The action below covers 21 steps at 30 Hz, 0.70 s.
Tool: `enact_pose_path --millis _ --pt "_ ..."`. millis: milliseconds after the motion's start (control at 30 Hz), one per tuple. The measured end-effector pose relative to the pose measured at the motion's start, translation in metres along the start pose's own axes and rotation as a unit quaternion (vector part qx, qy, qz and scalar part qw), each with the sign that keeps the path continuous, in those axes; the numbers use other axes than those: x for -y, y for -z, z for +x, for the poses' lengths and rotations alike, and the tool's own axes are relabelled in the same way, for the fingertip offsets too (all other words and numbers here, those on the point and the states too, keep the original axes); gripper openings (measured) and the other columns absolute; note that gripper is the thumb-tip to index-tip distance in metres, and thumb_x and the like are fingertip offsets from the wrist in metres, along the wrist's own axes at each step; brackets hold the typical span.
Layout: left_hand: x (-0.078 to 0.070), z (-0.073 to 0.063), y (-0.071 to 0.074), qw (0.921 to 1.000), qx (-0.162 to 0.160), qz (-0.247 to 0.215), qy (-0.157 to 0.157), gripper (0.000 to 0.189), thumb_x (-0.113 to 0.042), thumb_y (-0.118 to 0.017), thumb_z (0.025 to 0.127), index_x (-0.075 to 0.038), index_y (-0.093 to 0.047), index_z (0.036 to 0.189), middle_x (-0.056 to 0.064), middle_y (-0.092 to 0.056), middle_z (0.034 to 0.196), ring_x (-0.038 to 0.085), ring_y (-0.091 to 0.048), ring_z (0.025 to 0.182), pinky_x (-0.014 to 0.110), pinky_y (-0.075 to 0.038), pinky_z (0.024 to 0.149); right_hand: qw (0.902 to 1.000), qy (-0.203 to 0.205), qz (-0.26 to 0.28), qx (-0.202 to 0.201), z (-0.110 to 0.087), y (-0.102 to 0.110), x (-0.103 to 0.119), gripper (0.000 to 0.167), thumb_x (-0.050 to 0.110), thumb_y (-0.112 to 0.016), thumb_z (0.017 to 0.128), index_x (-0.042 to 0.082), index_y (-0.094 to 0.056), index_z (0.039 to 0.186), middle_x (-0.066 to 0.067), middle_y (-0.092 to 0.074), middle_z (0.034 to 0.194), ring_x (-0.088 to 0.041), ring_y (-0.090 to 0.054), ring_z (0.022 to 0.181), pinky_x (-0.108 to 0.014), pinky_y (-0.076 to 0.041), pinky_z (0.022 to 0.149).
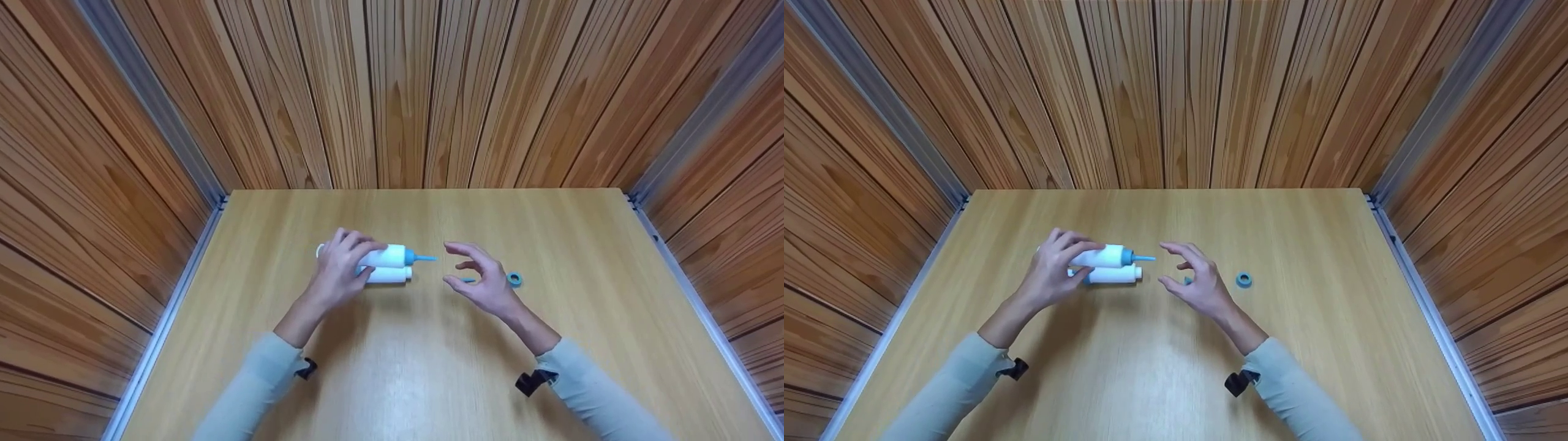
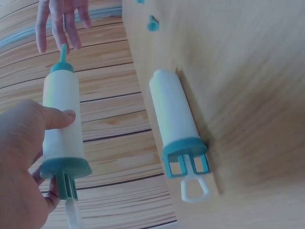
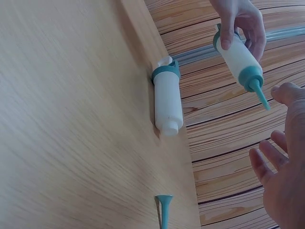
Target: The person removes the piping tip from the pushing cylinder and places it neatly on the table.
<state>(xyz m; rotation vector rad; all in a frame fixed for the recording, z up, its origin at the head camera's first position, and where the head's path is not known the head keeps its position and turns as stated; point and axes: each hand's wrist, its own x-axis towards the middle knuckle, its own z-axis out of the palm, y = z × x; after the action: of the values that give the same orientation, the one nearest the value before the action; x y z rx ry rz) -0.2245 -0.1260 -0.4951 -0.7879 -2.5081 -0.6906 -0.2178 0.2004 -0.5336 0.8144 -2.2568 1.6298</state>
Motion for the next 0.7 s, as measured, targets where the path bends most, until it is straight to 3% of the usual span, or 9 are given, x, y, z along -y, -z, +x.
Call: enact_pose_path --millis 267,467,600,700 --pt "-0.011 0.003 -0.001 0.9990 0.001 -0.040 -0.021 0.041 -0.018 -0.092 0.094 -0.020 -0.082 0.133 0.008 -0.079 0.130 0.030 -0.065 0.117 0.047 -0.061 0.095 0.9999 -0.009 0.008 -0.003 -0.002 0.000 0.002 0.062 -0.010 -0.086 0.091 0.000 -0.068 0.149 -0.024 -0.074 0.146 0.001 -0.068 0.136 -0.022 -0.062 0.104" --pt "-0.020 0.005 -0.001 0.9982 0.013 -0.039 -0.044 0.044 -0.020 -0.094 0.091 -0.019 -0.082 0.133 0.008 -0.079 0.129 0.029 -0.067 0.116 0.047 -0.062 0.096 0.9999 0.008 0.015 -0.002 -0.002 0.001 0.008 0.065 -0.012 -0.086 0.089 -0.002 -0.066 0.151 -0.028 -0.074 0.144 -0.003 -0.072 0.134 -0.022 -0.063 0.103" --pt "-0.026 0.005 -0.001 0.9979 0.026 -0.033 -0.049 0.045 -0.024 -0.095 0.090 -0.021 -0.082 0.133 0.007 -0.079 0.129 0.028 -0.068 0.116 0.045 -0.064 0.097 0.9994 0.024 0.025 0.004 -0.003 0.003 0.011 0.065 -0.015 -0.085 0.088 -0.005 -0.066 0.149 -0.010 -0.078 0.145 -0.006 -0.074 0.133 -0.021 -0.063 0.102" --pt "-0.029 0.006 -0.001 0.9973 0.029 -0.035 -0.058 0.045 -0.027 -0.095 0.091 -0.022 -0.081 0.133 0.006 -0.079 0.129 0.027 -0.069 0.117 0.045 -0.065 0.098 0.9990 0.028 0.031 0.014 -0.004 0.003 0.012 0.064 -0.017 -0.084 0.088 -0.007 -0.065 0.148 -0.013 -0.078 0.143 -0.004 -0.074 0.132 -0.021 -0.064 0.102"
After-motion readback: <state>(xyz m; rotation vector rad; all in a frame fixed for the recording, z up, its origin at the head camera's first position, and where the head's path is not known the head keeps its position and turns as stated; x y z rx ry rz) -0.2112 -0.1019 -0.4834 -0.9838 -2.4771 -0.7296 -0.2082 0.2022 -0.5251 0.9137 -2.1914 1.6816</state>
